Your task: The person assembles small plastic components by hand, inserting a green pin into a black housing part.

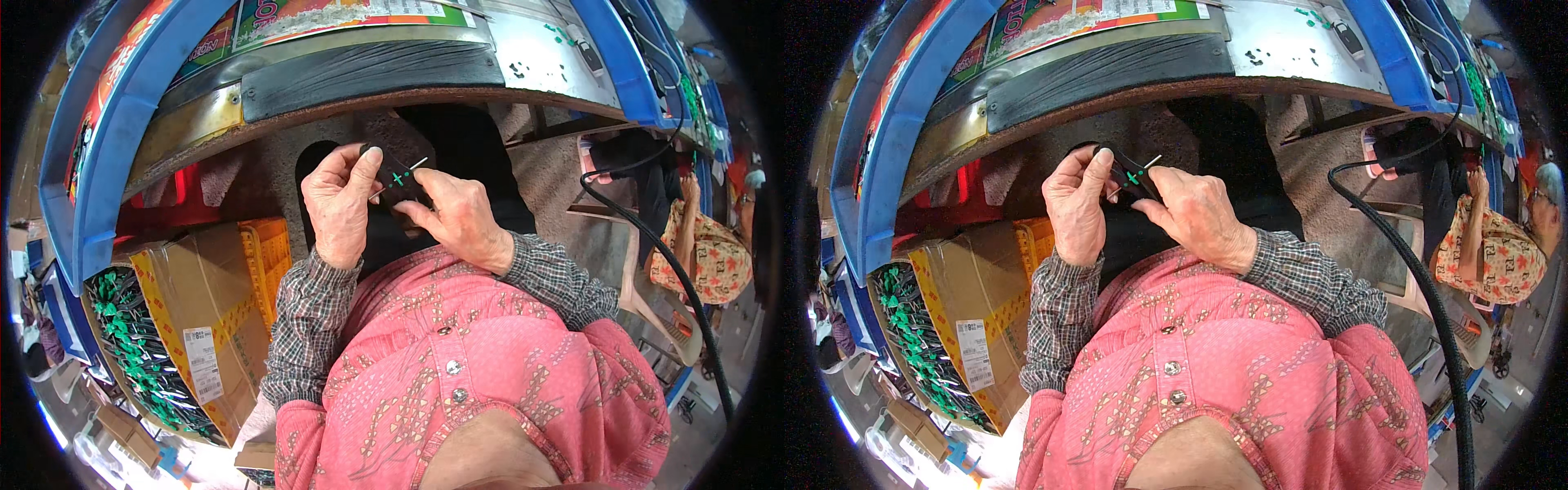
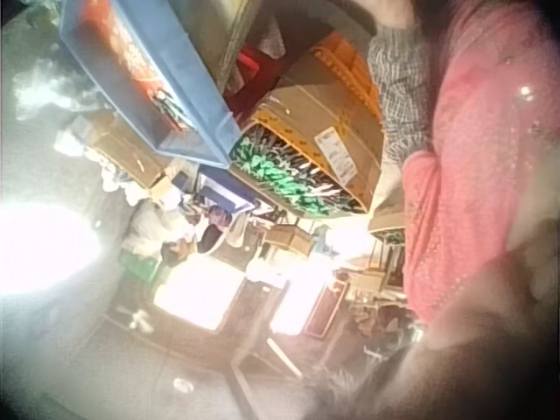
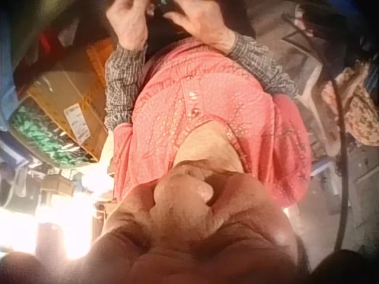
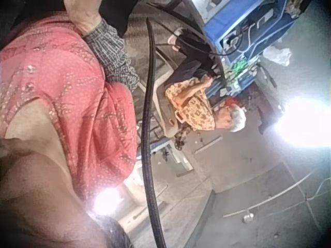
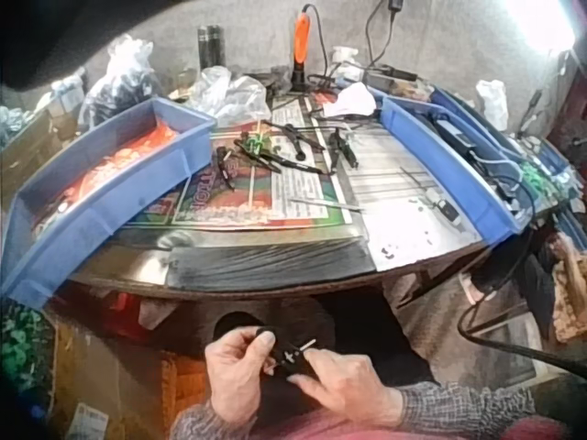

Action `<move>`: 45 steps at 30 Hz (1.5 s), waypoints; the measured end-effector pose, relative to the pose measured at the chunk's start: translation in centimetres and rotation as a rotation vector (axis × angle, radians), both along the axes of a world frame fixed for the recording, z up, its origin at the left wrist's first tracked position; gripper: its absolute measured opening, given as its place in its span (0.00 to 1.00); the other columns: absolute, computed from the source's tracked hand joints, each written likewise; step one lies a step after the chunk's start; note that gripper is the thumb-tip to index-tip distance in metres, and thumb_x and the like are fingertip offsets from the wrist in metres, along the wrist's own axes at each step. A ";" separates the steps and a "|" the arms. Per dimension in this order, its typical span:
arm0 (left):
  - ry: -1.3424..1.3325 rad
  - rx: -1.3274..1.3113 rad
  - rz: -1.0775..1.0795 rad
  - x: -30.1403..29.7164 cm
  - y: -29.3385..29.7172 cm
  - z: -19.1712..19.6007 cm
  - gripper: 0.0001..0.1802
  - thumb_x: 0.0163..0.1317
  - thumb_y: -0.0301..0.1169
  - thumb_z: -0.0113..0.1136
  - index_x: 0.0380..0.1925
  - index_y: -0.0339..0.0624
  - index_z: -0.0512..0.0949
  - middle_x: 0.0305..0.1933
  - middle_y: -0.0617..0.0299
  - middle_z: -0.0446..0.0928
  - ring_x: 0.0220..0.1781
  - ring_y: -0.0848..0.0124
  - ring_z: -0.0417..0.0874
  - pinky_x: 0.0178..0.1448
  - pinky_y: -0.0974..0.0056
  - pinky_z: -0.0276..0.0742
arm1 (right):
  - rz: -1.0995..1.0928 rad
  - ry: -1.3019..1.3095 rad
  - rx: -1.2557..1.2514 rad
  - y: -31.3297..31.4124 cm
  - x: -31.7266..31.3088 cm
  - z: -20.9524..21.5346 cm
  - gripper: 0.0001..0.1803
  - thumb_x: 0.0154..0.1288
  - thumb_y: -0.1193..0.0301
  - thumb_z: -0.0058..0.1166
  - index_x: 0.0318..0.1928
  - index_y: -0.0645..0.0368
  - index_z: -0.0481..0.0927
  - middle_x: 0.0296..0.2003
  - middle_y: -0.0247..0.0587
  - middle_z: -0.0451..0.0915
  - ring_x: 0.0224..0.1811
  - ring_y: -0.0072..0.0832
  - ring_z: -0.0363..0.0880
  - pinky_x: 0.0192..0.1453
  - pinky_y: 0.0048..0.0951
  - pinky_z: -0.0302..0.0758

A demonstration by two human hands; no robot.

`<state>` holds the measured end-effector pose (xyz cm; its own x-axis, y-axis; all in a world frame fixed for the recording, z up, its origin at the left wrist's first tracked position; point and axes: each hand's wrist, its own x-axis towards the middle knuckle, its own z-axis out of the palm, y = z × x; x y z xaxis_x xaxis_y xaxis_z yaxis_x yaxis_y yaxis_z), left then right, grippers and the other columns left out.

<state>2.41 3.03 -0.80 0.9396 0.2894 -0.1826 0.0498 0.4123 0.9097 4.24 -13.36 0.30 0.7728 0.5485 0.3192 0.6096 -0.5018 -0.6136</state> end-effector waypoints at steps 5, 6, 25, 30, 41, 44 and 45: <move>-0.026 -0.027 -0.058 -0.1 0.8 0.1 0.10 0.60 0.28 0.64 0.37 0.33 0.80 0.27 0.66 0.78 0.23 0.82 0.75 0.26 0.77 0.70 | 0.048 0.399 0.204 -0.4 0.6 1.0 0.12 0.57 0.73 0.61 0.38 0.67 0.75 0.28 0.51 0.76 0.26 0.43 0.79 0.28 0.35 0.71; -0.038 -0.027 -0.085 -0.2 0.8 0.2 0.10 0.60 0.28 0.64 0.38 0.33 0.80 0.28 0.66 0.78 0.23 0.82 0.75 0.26 0.77 0.70 | 0.049 0.418 0.196 -0.5 0.5 0.9 0.12 0.57 0.73 0.61 0.38 0.67 0.76 0.27 0.51 0.76 0.26 0.44 0.78 0.28 0.34 0.72; -0.077 0.070 -0.144 -0.2 1.2 0.7 0.09 0.62 0.26 0.61 0.39 0.31 0.80 0.28 0.64 0.78 0.21 0.81 0.73 0.22 0.75 0.70 | 0.095 0.233 0.176 -0.9 1.5 1.6 0.11 0.57 0.72 0.61 0.36 0.66 0.79 0.25 0.47 0.77 0.25 0.34 0.78 0.29 0.29 0.72; -0.080 0.054 -0.159 0.0 1.3 1.2 0.09 0.62 0.27 0.62 0.39 0.32 0.81 0.28 0.66 0.77 0.21 0.83 0.73 0.23 0.76 0.69 | 0.110 0.656 0.223 -1.1 1.6 2.3 0.10 0.61 0.71 0.59 0.39 0.66 0.79 0.23 0.36 0.77 0.22 0.18 0.73 0.26 0.23 0.70; -0.047 0.034 -0.251 -0.1 1.1 1.7 0.10 0.64 0.31 0.60 0.38 0.34 0.81 0.27 0.67 0.78 0.23 0.84 0.72 0.27 0.77 0.68 | 0.227 1.248 0.486 -1.3 2.3 0.2 0.14 0.67 0.63 0.55 0.39 0.62 0.83 0.22 0.29 0.78 0.19 0.11 0.69 0.20 0.15 0.63; -0.030 0.003 -0.264 -0.2 1.0 1.7 0.10 0.64 0.31 0.60 0.38 0.35 0.81 0.27 0.68 0.78 0.23 0.85 0.71 0.27 0.77 0.68 | 0.271 1.388 0.505 -1.7 2.7 0.5 0.15 0.65 0.63 0.57 0.42 0.63 0.82 0.26 0.31 0.81 0.18 0.11 0.69 0.19 0.13 0.63; -0.027 0.002 -0.263 -0.2 1.0 1.7 0.10 0.64 0.31 0.60 0.38 0.35 0.81 0.27 0.68 0.78 0.23 0.85 0.71 0.27 0.77 0.68 | 0.270 1.391 0.504 -1.6 2.7 0.8 0.15 0.65 0.63 0.57 0.42 0.63 0.82 0.26 0.31 0.81 0.18 0.11 0.69 0.19 0.13 0.63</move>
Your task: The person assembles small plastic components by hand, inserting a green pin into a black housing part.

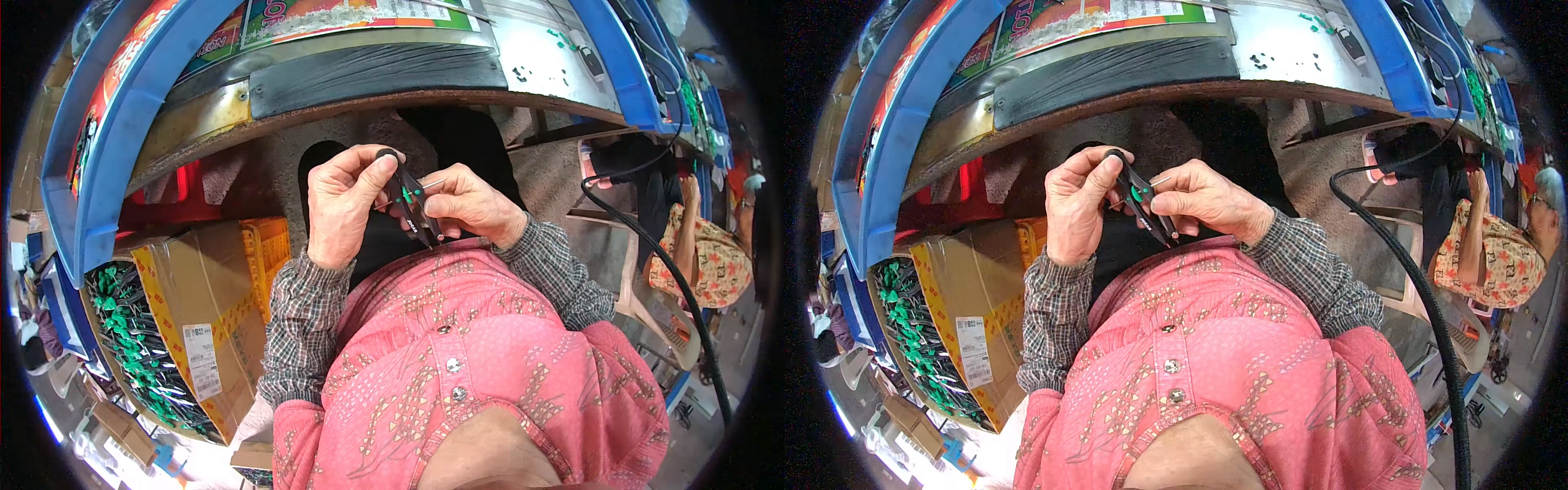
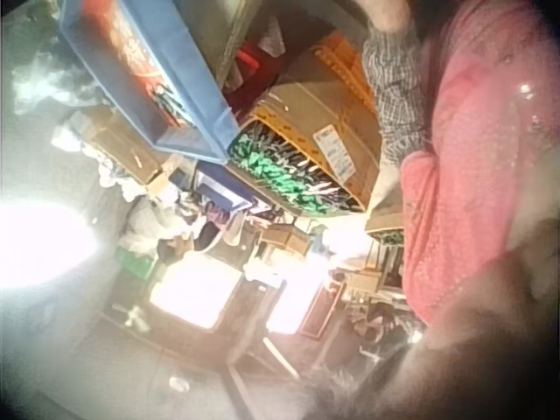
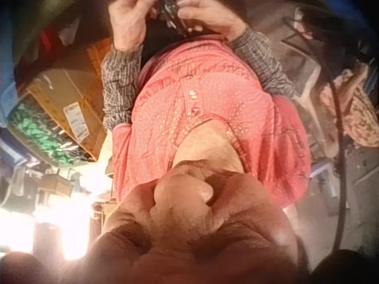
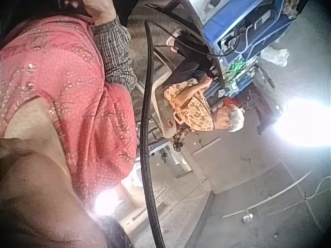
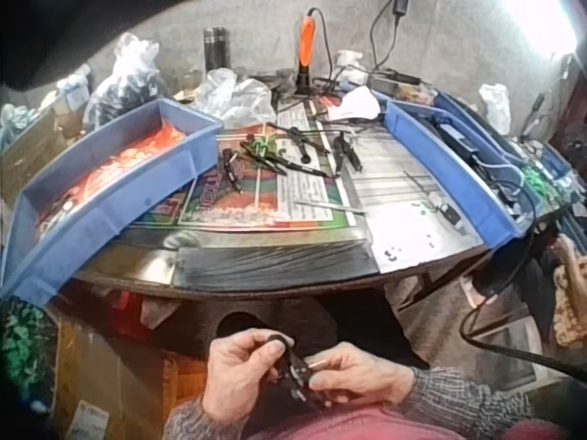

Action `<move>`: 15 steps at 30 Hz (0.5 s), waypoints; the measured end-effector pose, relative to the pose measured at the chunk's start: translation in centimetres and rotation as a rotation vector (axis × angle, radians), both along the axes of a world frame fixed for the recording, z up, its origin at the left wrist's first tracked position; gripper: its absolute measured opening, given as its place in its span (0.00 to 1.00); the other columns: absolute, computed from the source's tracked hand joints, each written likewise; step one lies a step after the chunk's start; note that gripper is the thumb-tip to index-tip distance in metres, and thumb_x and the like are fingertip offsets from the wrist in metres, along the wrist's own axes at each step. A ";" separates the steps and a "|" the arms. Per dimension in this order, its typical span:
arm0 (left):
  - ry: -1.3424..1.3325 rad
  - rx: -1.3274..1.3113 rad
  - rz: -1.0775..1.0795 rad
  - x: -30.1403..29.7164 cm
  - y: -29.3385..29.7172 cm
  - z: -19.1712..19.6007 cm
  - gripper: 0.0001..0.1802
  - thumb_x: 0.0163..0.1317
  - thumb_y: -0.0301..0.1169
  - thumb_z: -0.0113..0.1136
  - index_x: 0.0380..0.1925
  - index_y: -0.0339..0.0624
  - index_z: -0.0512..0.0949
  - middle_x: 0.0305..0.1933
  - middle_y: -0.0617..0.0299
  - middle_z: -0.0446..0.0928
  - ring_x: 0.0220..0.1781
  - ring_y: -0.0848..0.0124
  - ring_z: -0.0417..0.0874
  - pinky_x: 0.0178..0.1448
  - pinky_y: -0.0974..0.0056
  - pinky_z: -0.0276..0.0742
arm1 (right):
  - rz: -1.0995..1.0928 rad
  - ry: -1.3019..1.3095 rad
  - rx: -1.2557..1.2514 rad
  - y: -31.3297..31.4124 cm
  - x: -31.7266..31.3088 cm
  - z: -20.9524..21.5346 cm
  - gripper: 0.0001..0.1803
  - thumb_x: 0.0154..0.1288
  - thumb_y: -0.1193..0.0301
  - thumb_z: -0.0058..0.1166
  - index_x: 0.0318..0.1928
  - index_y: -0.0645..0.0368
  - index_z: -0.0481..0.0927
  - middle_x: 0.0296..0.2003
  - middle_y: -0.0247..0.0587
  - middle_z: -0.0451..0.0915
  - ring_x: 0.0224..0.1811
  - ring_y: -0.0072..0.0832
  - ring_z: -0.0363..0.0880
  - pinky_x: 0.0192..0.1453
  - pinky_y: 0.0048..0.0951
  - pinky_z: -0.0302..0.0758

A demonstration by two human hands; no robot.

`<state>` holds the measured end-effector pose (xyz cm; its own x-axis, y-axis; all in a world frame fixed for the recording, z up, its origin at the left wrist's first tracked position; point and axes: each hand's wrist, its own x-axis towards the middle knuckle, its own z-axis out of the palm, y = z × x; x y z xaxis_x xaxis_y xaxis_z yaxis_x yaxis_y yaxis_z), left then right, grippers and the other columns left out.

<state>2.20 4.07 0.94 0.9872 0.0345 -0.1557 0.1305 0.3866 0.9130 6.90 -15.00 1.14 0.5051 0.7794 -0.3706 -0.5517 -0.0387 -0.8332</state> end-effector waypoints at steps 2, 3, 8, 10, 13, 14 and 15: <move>0.000 0.009 -0.011 0.0 0.0 0.0 0.09 0.64 0.31 0.59 0.38 0.35 0.80 0.27 0.69 0.77 0.22 0.85 0.71 0.27 0.77 0.67 | 0.056 0.097 0.030 0.3 0.0 0.6 0.16 0.64 0.65 0.58 0.45 0.65 0.80 0.31 0.35 0.82 0.18 0.11 0.69 0.18 0.11 0.62; 0.001 0.008 -0.011 0.0 0.0 0.0 0.09 0.64 0.31 0.59 0.38 0.35 0.80 0.27 0.69 0.77 0.22 0.85 0.71 0.27 0.77 0.67 | 0.056 0.099 0.029 0.4 -0.1 0.5 0.16 0.64 0.65 0.58 0.45 0.65 0.80 0.31 0.35 0.82 0.18 0.11 0.69 0.18 0.11 0.62; -0.005 -0.025 -0.027 -0.1 0.0 -0.1 0.10 0.64 0.32 0.59 0.37 0.36 0.80 0.26 0.69 0.77 0.23 0.85 0.70 0.27 0.77 0.66 | 0.026 0.197 0.170 0.5 -0.6 -0.9 0.18 0.62 0.67 0.60 0.46 0.69 0.79 0.33 0.41 0.82 0.19 0.11 0.70 0.18 0.11 0.62; -0.004 -0.029 -0.029 -0.1 0.0 0.0 0.10 0.64 0.32 0.59 0.37 0.36 0.80 0.26 0.69 0.77 0.23 0.85 0.70 0.27 0.77 0.65 | 0.020 0.209 0.190 0.5 -0.6 -1.1 0.17 0.62 0.67 0.60 0.46 0.69 0.79 0.33 0.41 0.82 0.19 0.11 0.70 0.18 0.10 0.62; -0.005 -0.030 -0.028 -0.1 0.0 -0.2 0.10 0.64 0.32 0.60 0.37 0.36 0.80 0.26 0.69 0.77 0.23 0.85 0.70 0.27 0.77 0.65 | -0.002 0.221 0.213 0.6 -0.8 -1.7 0.16 0.62 0.69 0.60 0.45 0.69 0.79 0.34 0.42 0.82 0.19 0.12 0.70 0.19 0.10 0.63; -0.007 -0.027 -0.026 -0.1 0.0 -0.2 0.10 0.64 0.32 0.60 0.37 0.36 0.80 0.26 0.69 0.77 0.23 0.85 0.70 0.27 0.77 0.65 | -0.020 0.221 0.218 0.6 -0.9 -2.0 0.16 0.62 0.69 0.59 0.45 0.69 0.79 0.33 0.42 0.82 0.19 0.12 0.70 0.19 0.11 0.63; -0.007 -0.027 -0.026 -0.1 0.0 -0.2 0.10 0.64 0.32 0.60 0.37 0.36 0.80 0.26 0.69 0.77 0.23 0.85 0.70 0.27 0.77 0.65 | -0.019 0.221 0.217 0.6 -0.9 -2.1 0.16 0.62 0.69 0.59 0.45 0.69 0.79 0.33 0.42 0.82 0.19 0.12 0.70 0.19 0.11 0.63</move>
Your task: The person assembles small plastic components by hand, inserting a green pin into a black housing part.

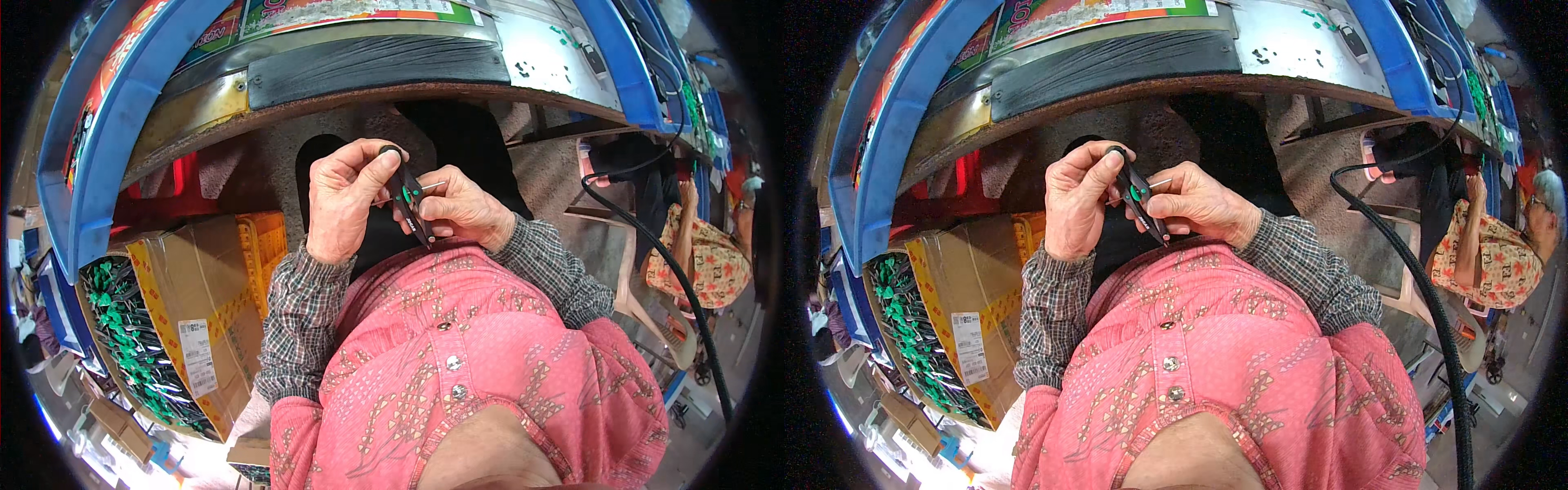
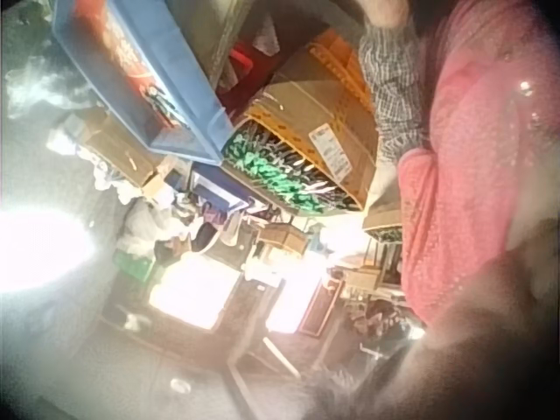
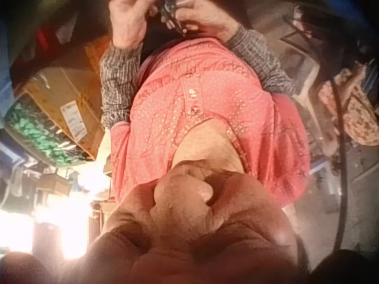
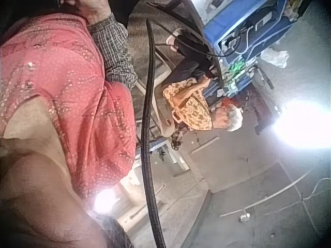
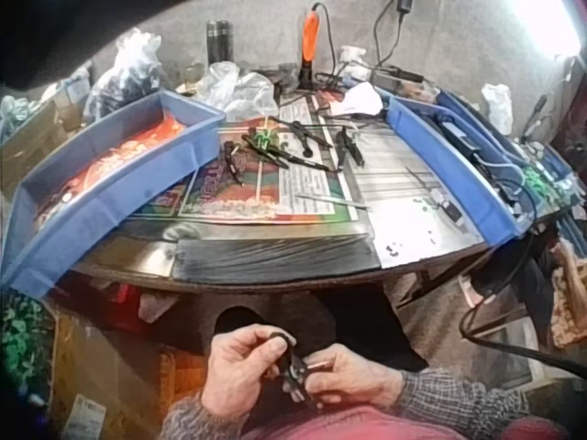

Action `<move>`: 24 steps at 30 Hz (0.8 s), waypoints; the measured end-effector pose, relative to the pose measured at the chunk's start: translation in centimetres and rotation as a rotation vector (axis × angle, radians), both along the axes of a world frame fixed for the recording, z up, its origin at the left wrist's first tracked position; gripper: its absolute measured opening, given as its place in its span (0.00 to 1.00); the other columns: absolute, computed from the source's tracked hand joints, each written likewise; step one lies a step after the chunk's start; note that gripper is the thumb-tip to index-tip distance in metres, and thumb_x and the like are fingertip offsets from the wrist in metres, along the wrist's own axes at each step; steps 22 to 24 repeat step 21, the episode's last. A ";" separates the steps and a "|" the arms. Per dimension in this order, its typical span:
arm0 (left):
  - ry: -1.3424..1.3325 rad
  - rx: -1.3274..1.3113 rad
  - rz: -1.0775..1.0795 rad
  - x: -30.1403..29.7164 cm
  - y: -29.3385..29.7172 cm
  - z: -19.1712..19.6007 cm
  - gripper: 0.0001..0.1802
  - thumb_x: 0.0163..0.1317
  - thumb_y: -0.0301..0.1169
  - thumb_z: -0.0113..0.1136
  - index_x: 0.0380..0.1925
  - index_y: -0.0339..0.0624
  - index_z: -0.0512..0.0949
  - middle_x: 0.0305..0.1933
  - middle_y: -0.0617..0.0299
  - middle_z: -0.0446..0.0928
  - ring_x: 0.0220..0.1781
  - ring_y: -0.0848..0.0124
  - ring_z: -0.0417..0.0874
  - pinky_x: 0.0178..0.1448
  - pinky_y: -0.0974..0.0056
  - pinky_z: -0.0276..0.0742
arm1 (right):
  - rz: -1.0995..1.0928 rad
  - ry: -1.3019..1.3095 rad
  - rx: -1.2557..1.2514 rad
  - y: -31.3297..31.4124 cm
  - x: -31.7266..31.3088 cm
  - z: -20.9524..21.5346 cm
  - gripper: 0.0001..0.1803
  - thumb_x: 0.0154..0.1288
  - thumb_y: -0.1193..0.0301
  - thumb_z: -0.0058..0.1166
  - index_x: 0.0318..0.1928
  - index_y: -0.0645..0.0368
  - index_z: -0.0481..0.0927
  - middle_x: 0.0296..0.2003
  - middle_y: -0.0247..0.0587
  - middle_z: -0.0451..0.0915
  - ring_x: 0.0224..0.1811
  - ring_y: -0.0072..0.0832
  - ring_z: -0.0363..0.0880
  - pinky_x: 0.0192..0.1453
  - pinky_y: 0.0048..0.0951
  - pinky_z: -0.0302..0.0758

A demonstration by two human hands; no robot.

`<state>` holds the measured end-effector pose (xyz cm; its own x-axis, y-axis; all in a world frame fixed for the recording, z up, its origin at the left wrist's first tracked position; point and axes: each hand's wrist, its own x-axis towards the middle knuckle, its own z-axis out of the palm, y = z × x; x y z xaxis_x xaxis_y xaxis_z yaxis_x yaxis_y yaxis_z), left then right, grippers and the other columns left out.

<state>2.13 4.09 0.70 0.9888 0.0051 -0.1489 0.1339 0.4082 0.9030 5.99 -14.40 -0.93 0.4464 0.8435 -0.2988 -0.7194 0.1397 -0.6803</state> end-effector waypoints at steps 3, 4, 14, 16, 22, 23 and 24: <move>-0.004 0.018 0.010 0.0 0.0 0.1 0.10 0.64 0.32 0.60 0.37 0.36 0.81 0.26 0.70 0.77 0.23 0.85 0.70 0.27 0.77 0.65 | -0.002 -0.001 0.006 0.0 -0.1 0.0 0.16 0.62 0.69 0.60 0.45 0.69 0.79 0.33 0.42 0.82 0.19 0.12 0.71 0.19 0.11 0.63; 0.009 0.023 0.011 -0.1 0.0 0.2 0.09 0.64 0.32 0.60 0.37 0.36 0.81 0.27 0.69 0.77 0.23 0.85 0.69 0.27 0.78 0.65 | 0.002 -0.002 -0.006 0.0 -0.1 0.0 0.16 0.62 0.69 0.60 0.45 0.69 0.79 0.33 0.42 0.82 0.19 0.12 0.71 0.19 0.11 0.64; 0.038 0.117 0.046 0.1 0.1 0.6 0.09 0.63 0.31 0.60 0.37 0.35 0.81 0.28 0.70 0.77 0.21 0.86 0.68 0.23 0.78 0.62 | -0.085 -0.155 -0.197 0.5 -0.3 0.6 0.11 0.60 0.72 0.61 0.42 0.65 0.80 0.28 0.35 0.80 0.20 0.15 0.74 0.21 0.14 0.70; 0.041 0.112 0.046 0.0 0.3 0.4 0.09 0.63 0.31 0.60 0.37 0.36 0.81 0.27 0.70 0.77 0.21 0.86 0.68 0.23 0.78 0.62 | -0.084 -0.187 -0.221 0.6 -0.3 0.9 0.11 0.60 0.73 0.61 0.41 0.64 0.80 0.28 0.34 0.80 0.21 0.15 0.74 0.22 0.15 0.70; 0.077 0.025 0.036 -0.1 0.5 -0.3 0.09 0.63 0.31 0.60 0.37 0.37 0.81 0.27 0.70 0.77 0.20 0.86 0.68 0.22 0.78 0.61 | -0.077 -0.315 -0.296 0.7 -0.4 1.2 0.13 0.59 0.71 0.62 0.43 0.64 0.80 0.28 0.33 0.80 0.22 0.15 0.74 0.23 0.15 0.71; 0.077 0.025 0.036 -0.1 0.5 -0.3 0.09 0.63 0.31 0.60 0.37 0.37 0.81 0.27 0.70 0.77 0.20 0.86 0.68 0.22 0.78 0.61 | -0.077 -0.315 -0.296 0.7 -0.4 1.2 0.13 0.59 0.71 0.62 0.43 0.64 0.80 0.28 0.33 0.80 0.22 0.15 0.74 0.23 0.15 0.71; 0.077 0.025 0.036 -0.1 0.5 -0.3 0.09 0.63 0.31 0.60 0.37 0.37 0.81 0.27 0.70 0.77 0.20 0.86 0.68 0.22 0.78 0.61 | -0.077 -0.315 -0.296 0.7 -0.4 1.2 0.13 0.59 0.71 0.62 0.43 0.64 0.80 0.28 0.33 0.80 0.22 0.15 0.74 0.23 0.15 0.71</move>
